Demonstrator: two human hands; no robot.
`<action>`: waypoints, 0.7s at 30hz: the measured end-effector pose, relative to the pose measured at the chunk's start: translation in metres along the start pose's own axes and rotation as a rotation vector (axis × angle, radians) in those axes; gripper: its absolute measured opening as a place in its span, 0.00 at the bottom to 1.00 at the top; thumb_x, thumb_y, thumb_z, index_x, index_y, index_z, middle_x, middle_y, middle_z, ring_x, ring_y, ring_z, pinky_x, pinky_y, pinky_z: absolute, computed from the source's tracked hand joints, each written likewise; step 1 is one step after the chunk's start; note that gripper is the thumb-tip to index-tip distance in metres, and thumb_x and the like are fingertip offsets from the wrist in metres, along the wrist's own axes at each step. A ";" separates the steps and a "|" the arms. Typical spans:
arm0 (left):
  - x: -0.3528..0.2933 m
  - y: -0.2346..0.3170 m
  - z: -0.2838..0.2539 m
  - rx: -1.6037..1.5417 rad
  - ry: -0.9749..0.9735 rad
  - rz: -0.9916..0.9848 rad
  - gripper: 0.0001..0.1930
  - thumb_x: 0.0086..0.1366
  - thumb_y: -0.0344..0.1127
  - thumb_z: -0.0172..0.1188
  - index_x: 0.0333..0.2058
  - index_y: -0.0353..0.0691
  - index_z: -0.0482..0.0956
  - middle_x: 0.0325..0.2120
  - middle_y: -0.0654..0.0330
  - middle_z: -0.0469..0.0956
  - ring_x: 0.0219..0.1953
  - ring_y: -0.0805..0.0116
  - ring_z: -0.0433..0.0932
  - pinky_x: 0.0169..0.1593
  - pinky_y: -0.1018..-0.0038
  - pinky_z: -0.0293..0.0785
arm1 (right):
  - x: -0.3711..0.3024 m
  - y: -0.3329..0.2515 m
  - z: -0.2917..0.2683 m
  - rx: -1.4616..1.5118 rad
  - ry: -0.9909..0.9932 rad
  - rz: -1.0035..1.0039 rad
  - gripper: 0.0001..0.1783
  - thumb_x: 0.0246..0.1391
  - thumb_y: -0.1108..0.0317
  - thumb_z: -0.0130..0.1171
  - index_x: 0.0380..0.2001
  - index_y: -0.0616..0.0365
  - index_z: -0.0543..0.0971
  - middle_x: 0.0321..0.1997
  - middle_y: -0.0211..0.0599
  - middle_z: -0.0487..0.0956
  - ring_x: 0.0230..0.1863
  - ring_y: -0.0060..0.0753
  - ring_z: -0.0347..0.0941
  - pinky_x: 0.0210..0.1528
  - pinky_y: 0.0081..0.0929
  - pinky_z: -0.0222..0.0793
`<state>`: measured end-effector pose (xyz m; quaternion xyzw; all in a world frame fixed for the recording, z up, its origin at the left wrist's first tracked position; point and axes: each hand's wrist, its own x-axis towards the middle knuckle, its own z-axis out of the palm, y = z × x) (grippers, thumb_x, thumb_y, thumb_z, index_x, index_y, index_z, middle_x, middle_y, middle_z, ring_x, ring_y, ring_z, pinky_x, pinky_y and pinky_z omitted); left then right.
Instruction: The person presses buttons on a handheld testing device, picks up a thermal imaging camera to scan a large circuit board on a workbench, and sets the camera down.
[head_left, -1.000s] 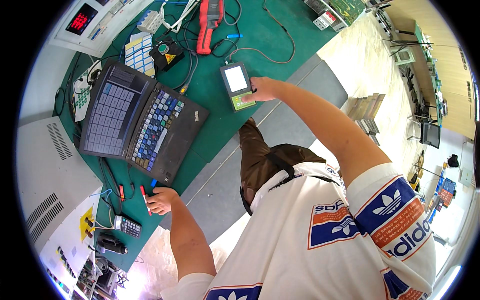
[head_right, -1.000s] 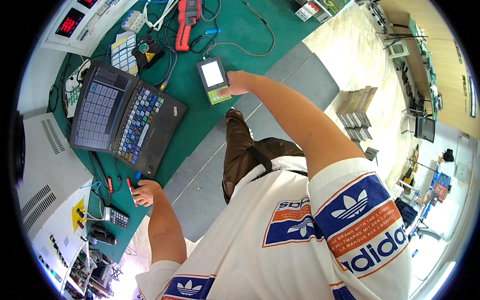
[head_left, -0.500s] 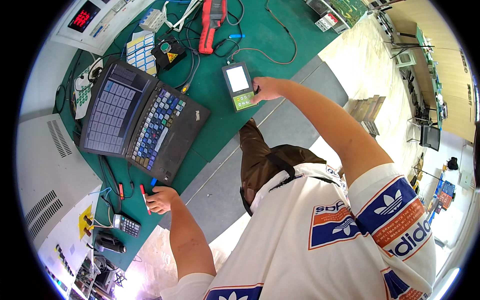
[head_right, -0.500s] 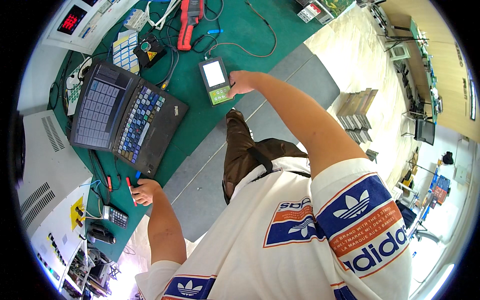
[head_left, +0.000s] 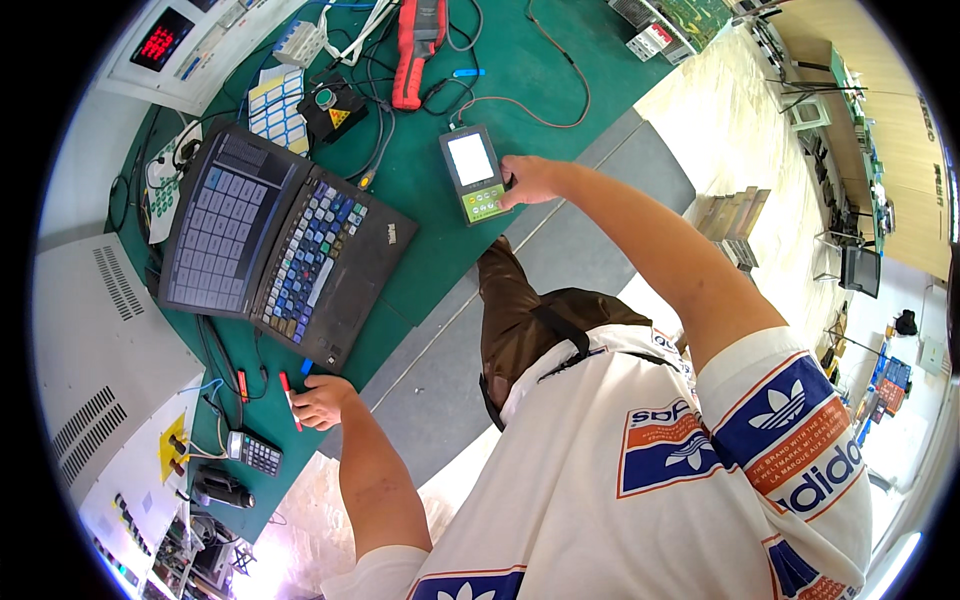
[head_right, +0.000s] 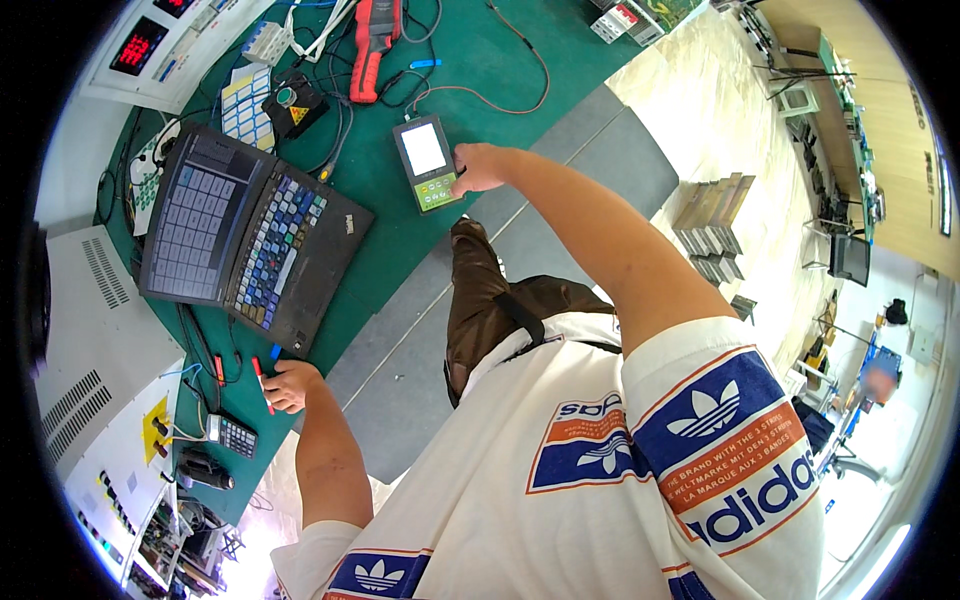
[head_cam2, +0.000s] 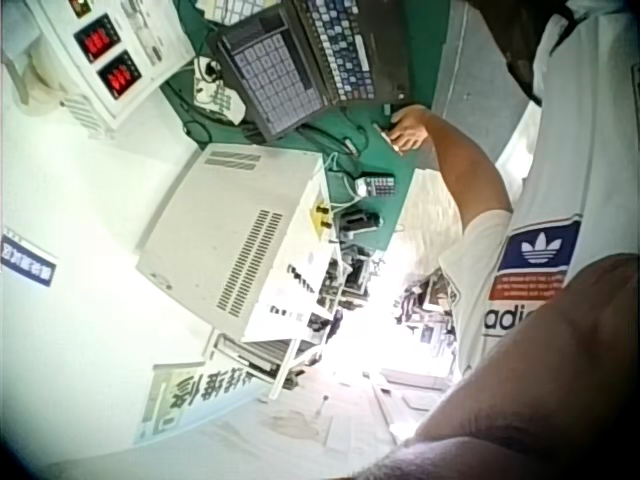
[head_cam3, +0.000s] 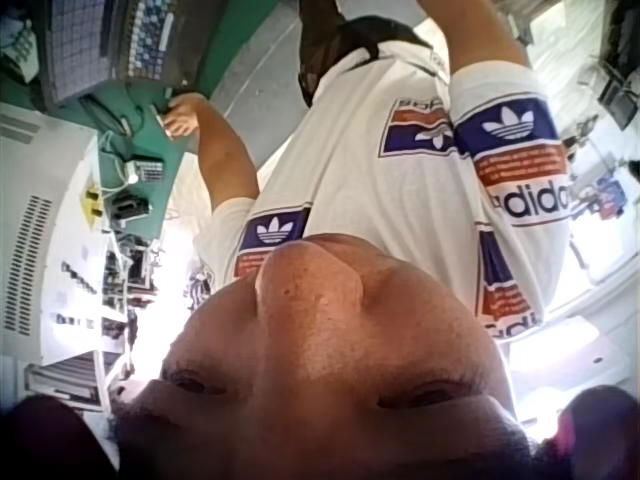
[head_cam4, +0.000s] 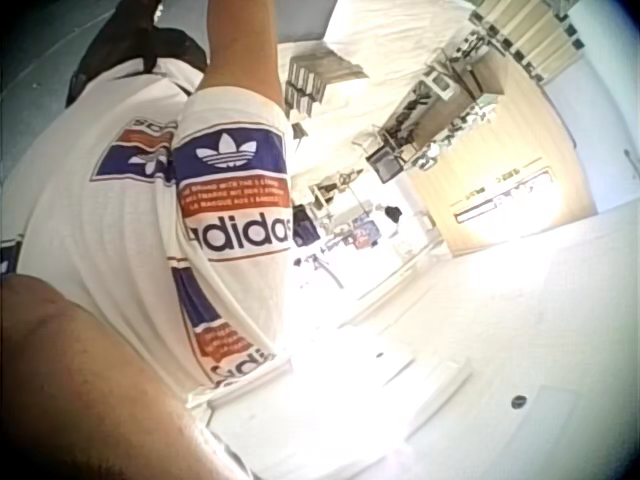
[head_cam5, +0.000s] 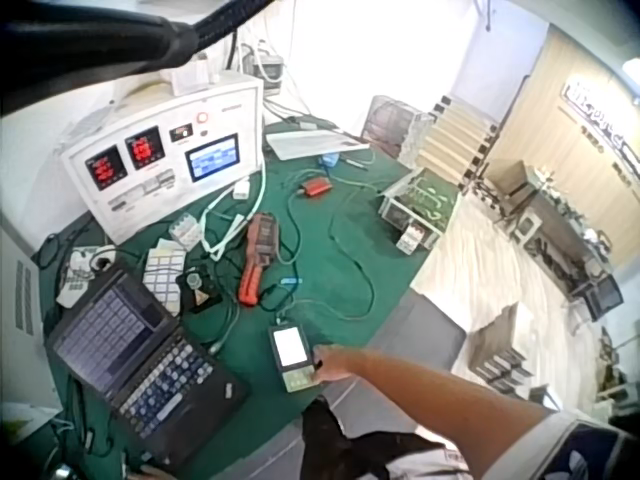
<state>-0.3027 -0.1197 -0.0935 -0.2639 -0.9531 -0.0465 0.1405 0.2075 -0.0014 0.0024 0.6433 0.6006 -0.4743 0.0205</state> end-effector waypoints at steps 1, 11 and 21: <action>0.000 0.000 0.000 -0.001 0.006 0.000 0.26 0.67 0.51 0.44 0.59 0.48 0.69 0.61 0.56 0.65 0.63 0.48 0.63 0.61 0.47 0.59 | 0.000 0.000 0.000 0.010 -0.003 -0.002 0.36 0.41 0.50 0.72 0.47 0.65 0.74 0.43 0.51 0.81 0.47 0.49 0.78 0.48 0.39 0.73; 0.001 -0.004 0.009 0.055 0.112 0.038 0.25 0.65 0.51 0.46 0.58 0.49 0.71 0.56 0.58 0.70 0.60 0.50 0.67 0.60 0.48 0.62 | -0.002 0.003 0.013 0.060 0.125 0.017 0.35 0.43 0.49 0.72 0.47 0.64 0.74 0.43 0.50 0.81 0.46 0.48 0.79 0.46 0.38 0.74; 0.005 -0.005 0.012 0.098 0.042 0.009 0.25 0.66 0.51 0.45 0.59 0.51 0.69 0.57 0.56 0.69 0.59 0.49 0.68 0.60 0.48 0.63 | -0.001 0.076 0.023 0.224 1.231 0.629 0.37 0.56 0.42 0.60 0.52 0.66 0.71 0.54 0.60 0.76 0.56 0.62 0.73 0.58 0.50 0.70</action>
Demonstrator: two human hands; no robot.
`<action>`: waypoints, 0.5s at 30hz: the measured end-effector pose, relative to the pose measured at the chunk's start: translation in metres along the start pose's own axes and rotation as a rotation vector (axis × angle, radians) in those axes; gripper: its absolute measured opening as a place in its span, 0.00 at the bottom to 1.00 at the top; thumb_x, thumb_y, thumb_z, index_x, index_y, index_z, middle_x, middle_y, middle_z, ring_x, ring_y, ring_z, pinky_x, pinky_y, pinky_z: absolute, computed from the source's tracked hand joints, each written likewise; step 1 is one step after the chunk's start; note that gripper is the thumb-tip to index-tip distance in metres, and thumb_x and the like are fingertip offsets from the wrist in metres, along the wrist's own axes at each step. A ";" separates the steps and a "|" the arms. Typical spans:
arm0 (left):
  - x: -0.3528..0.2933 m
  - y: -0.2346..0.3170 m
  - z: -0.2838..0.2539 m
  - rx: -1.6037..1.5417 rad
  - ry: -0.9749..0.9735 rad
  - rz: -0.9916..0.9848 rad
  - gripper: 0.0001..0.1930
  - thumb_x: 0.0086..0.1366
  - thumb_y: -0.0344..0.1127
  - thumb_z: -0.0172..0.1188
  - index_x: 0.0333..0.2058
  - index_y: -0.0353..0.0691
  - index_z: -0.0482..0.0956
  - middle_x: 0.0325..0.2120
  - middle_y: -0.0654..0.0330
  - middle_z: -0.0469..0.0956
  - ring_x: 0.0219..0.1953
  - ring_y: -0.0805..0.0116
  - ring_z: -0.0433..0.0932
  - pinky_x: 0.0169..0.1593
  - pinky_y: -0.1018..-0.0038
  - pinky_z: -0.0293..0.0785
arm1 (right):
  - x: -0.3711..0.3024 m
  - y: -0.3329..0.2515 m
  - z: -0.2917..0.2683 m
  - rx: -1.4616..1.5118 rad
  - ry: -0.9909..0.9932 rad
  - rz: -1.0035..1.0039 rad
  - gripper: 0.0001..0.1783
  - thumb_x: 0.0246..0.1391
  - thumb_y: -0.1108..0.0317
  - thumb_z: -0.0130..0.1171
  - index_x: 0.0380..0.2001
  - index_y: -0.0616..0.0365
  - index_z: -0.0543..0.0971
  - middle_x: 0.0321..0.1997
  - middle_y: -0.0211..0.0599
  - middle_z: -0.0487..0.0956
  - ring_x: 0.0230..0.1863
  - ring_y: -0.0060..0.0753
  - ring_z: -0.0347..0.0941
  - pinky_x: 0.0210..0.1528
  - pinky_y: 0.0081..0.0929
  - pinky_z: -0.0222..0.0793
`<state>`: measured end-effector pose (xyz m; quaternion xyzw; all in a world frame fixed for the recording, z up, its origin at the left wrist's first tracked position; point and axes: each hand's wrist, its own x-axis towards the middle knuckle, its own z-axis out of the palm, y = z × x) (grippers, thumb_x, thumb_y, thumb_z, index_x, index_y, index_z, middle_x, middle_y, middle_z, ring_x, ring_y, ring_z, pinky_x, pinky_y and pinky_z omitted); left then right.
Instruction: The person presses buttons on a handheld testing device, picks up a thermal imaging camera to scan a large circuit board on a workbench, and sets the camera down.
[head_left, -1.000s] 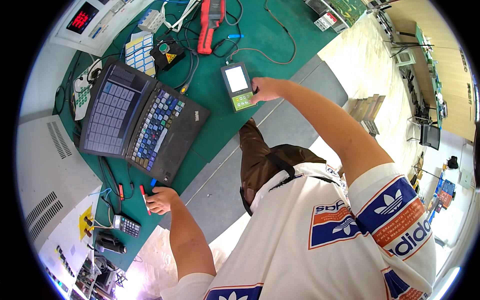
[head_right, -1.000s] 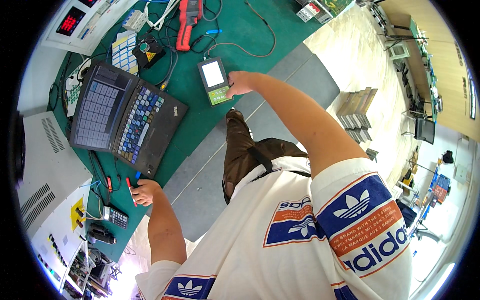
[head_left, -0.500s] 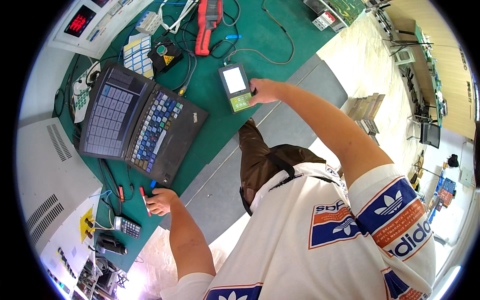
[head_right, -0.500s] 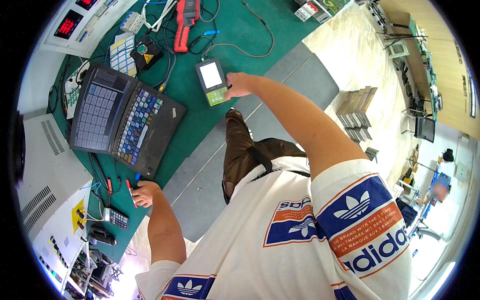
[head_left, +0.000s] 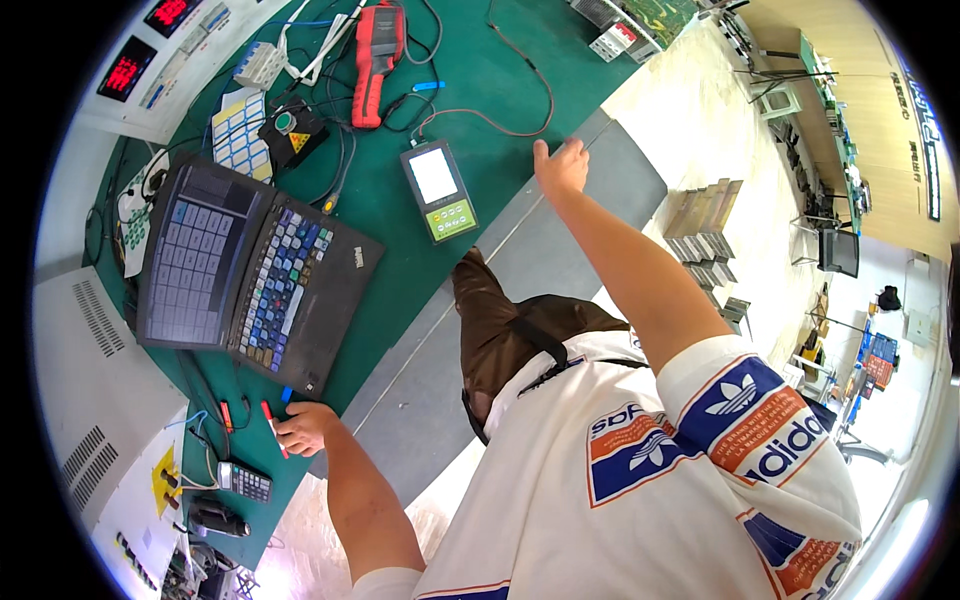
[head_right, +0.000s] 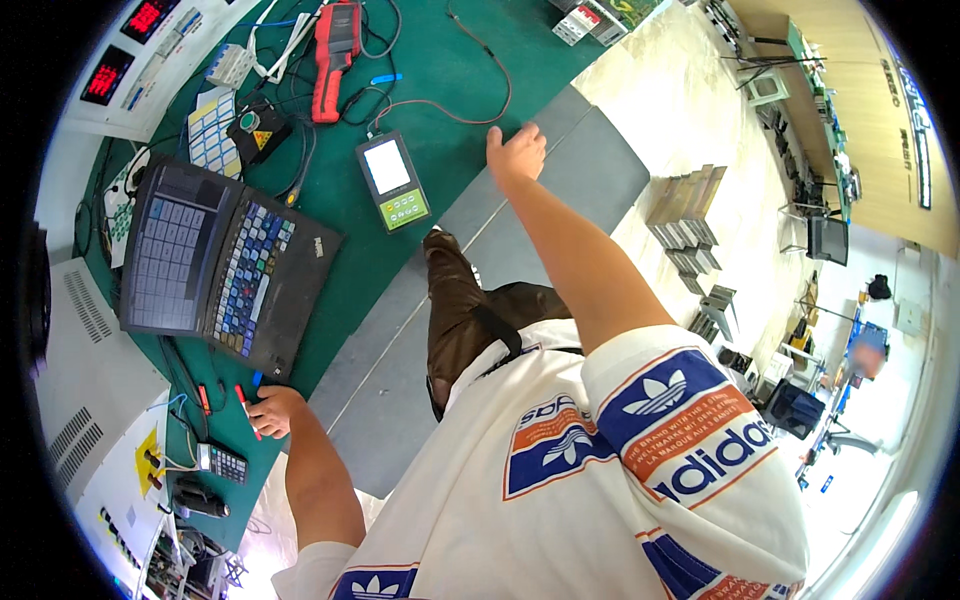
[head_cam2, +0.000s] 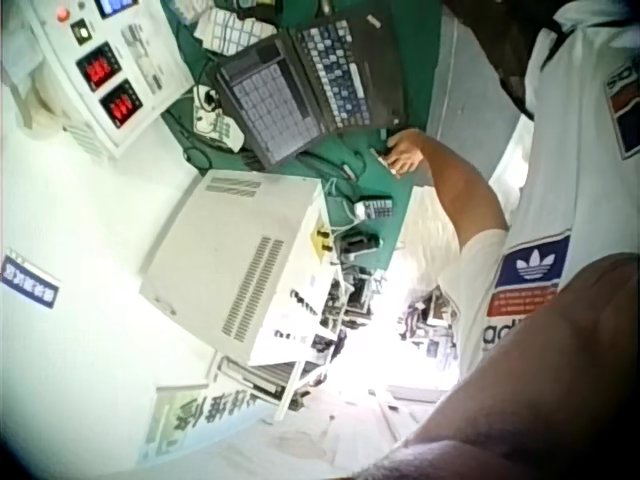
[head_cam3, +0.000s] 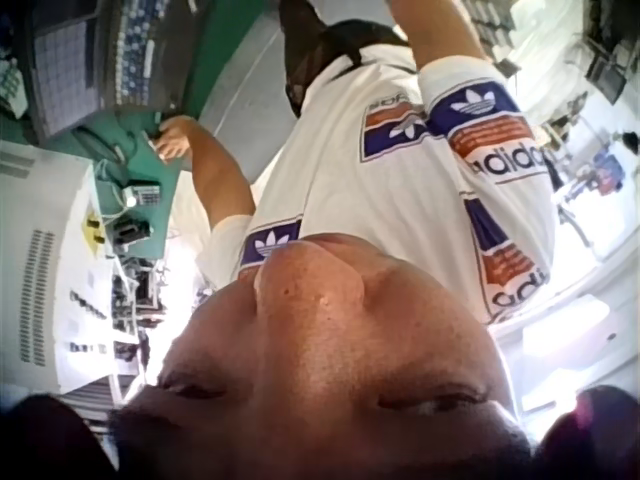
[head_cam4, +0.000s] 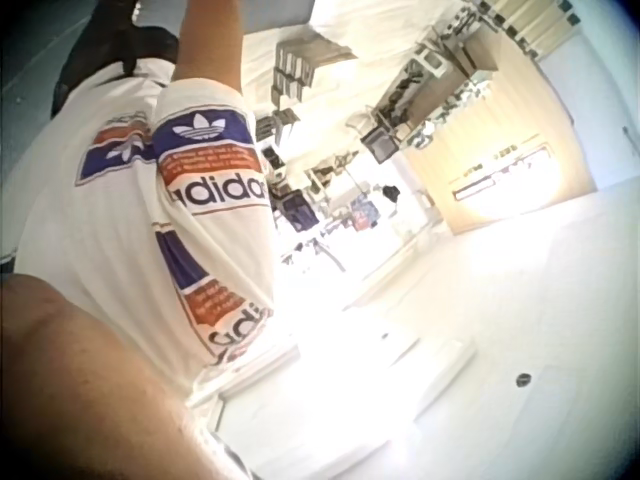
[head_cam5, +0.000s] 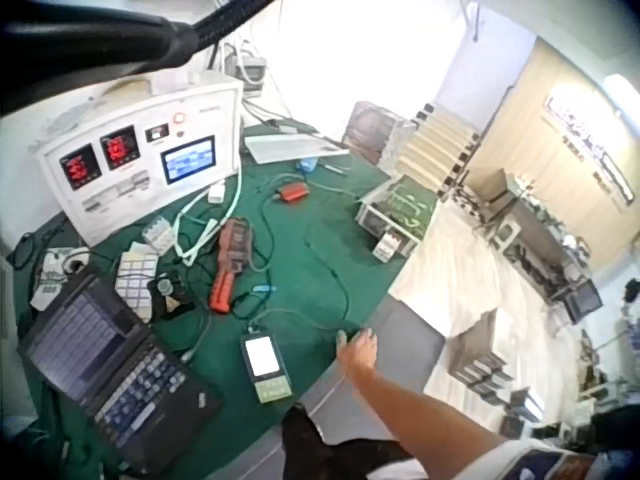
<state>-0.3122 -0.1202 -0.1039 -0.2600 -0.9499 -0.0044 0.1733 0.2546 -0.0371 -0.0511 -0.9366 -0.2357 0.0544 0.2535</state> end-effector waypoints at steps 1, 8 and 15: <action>-0.001 0.000 0.002 -0.019 0.002 -0.003 0.25 0.66 0.51 0.46 0.59 0.51 0.70 0.58 0.56 0.69 0.60 0.49 0.68 0.60 0.48 0.63 | 0.008 -0.001 0.008 0.000 0.037 0.183 0.38 0.57 0.41 0.59 0.53 0.68 0.70 0.54 0.63 0.76 0.55 0.65 0.73 0.58 0.51 0.70; 0.005 -0.010 0.015 -0.028 0.115 0.022 0.25 0.64 0.53 0.48 0.57 0.55 0.71 0.58 0.57 0.71 0.58 0.49 0.71 0.56 0.47 0.66 | 0.019 -0.045 0.044 0.258 0.043 0.675 0.34 0.65 0.42 0.48 0.56 0.66 0.65 0.57 0.64 0.73 0.57 0.67 0.73 0.59 0.58 0.68; 0.008 -0.017 0.019 0.020 0.055 0.012 0.25 0.67 0.52 0.46 0.62 0.58 0.68 0.63 0.60 0.66 0.62 0.51 0.66 0.59 0.50 0.65 | 0.010 -0.064 0.034 0.128 0.101 0.642 0.32 0.68 0.44 0.42 0.51 0.68 0.65 0.53 0.61 0.76 0.52 0.65 0.76 0.53 0.55 0.73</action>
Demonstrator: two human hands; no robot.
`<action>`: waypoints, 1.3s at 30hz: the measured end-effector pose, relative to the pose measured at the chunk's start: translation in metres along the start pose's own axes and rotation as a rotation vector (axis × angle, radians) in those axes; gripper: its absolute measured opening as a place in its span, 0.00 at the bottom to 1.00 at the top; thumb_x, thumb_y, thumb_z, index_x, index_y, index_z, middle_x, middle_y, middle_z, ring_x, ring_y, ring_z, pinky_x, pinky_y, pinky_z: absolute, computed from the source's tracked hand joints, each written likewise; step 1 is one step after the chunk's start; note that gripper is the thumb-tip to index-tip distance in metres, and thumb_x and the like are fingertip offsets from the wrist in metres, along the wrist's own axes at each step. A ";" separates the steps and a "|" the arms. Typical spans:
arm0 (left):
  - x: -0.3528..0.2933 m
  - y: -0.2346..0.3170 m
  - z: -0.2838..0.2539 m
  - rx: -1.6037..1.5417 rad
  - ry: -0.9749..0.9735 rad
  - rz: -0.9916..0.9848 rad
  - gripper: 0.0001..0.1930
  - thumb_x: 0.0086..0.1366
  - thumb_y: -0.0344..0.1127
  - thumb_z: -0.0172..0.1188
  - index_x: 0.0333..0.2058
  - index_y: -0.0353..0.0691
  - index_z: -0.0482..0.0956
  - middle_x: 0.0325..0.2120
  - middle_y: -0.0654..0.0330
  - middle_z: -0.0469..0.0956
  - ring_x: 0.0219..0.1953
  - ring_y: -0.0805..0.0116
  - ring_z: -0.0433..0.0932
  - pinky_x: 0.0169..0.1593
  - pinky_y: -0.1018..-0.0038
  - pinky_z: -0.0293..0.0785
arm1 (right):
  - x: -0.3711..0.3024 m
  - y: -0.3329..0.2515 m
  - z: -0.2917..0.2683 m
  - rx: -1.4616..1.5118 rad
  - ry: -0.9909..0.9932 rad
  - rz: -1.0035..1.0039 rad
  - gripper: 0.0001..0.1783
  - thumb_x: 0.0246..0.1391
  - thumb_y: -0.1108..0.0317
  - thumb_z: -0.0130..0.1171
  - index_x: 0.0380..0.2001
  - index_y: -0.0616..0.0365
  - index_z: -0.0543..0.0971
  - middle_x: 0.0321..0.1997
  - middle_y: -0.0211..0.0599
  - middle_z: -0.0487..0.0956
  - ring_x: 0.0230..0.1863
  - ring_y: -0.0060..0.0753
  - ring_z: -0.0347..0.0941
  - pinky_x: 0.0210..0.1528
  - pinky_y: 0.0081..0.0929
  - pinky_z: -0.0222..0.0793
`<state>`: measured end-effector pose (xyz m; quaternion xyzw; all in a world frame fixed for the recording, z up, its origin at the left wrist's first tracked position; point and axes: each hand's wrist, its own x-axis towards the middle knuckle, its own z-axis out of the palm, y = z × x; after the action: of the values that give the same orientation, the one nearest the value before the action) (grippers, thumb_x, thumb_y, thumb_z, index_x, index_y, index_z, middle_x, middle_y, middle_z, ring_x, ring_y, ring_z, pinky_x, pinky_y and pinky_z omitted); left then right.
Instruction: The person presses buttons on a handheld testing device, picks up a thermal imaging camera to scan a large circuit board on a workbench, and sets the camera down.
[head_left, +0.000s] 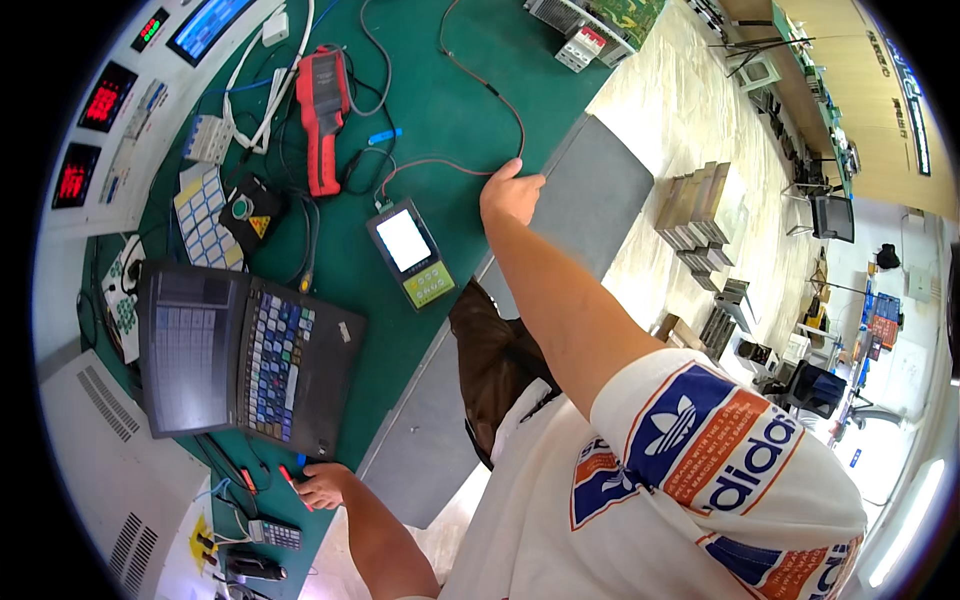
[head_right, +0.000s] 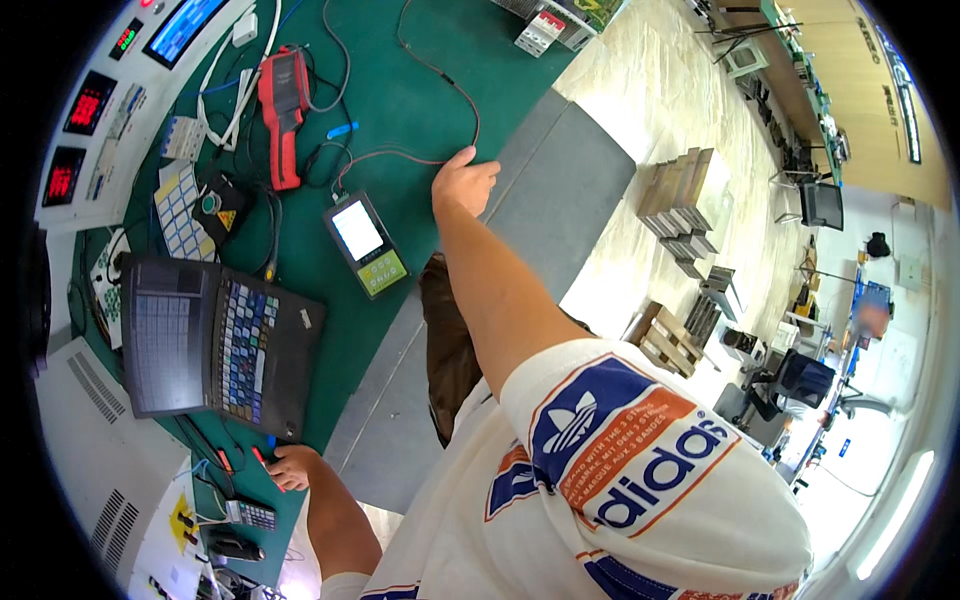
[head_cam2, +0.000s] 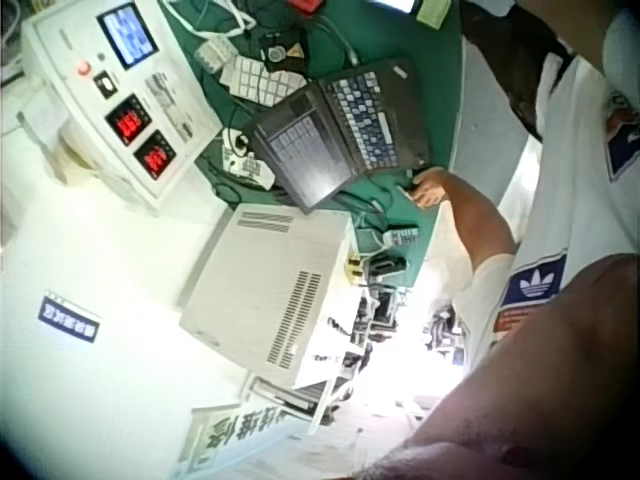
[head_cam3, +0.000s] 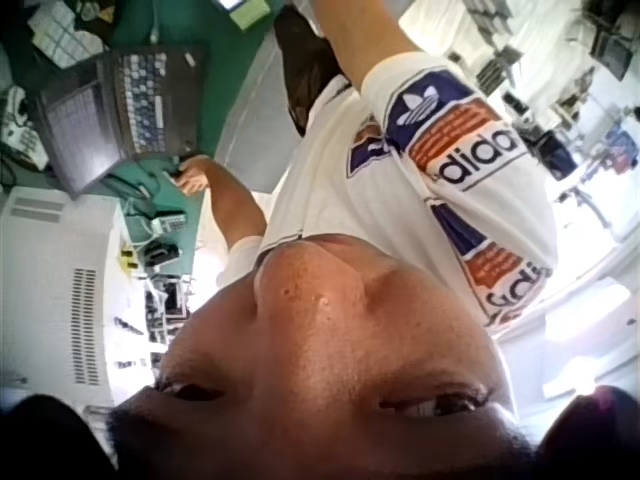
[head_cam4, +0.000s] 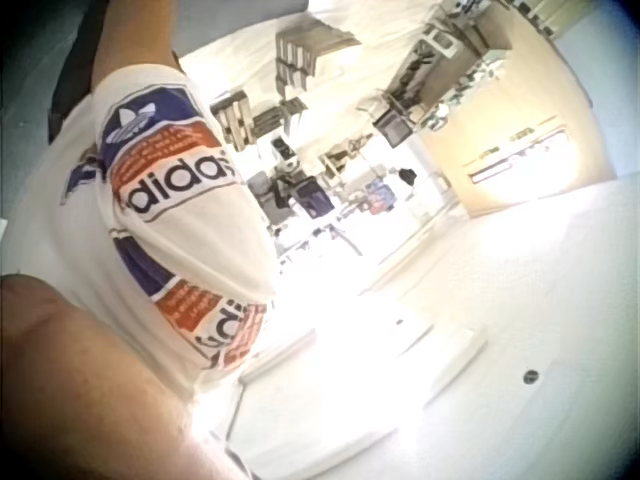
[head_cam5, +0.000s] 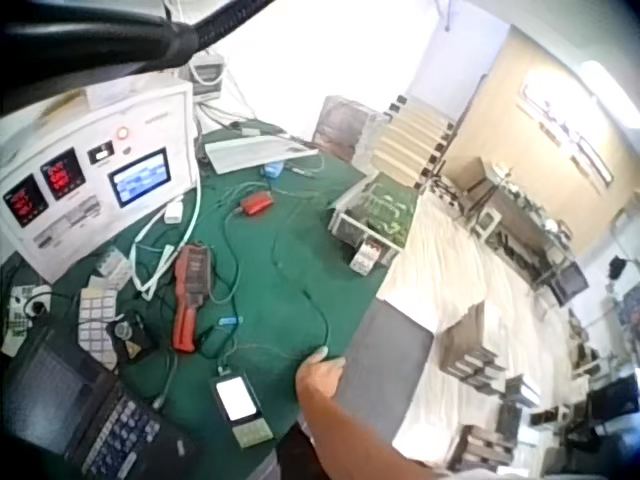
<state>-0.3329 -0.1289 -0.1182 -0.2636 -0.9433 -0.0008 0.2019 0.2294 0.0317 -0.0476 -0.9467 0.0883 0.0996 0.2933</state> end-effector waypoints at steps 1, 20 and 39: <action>0.001 0.000 0.000 0.010 -0.031 -0.013 0.25 0.67 0.52 0.46 0.62 0.58 0.68 0.63 0.60 0.66 0.62 0.51 0.66 0.59 0.50 0.65 | 0.000 -0.001 -0.001 -0.001 -0.007 0.011 0.33 0.68 0.43 0.40 0.52 0.69 0.65 0.53 0.62 0.76 0.53 0.66 0.75 0.55 0.55 0.72; 0.008 -0.013 0.005 0.041 -0.106 0.023 0.27 0.71 0.57 0.40 0.64 0.57 0.65 0.64 0.58 0.62 0.67 0.49 0.58 0.67 0.48 0.58 | 0.002 -0.005 0.001 -0.043 -0.003 0.055 0.28 0.71 0.46 0.38 0.51 0.65 0.65 0.51 0.61 0.76 0.47 0.68 0.77 0.49 0.57 0.74; 0.010 -0.015 0.008 0.045 -0.108 0.012 0.28 0.70 0.59 0.40 0.64 0.56 0.64 0.65 0.57 0.62 0.66 0.49 0.60 0.65 0.47 0.59 | 0.002 -0.007 -0.002 -0.060 -0.028 0.066 0.33 0.69 0.41 0.39 0.53 0.65 0.64 0.52 0.60 0.76 0.49 0.66 0.77 0.50 0.55 0.75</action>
<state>-0.3513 -0.1362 -0.1206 -0.2643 -0.9510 0.0356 0.1567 0.2331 0.0363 -0.0428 -0.9502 0.1121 0.1249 0.2625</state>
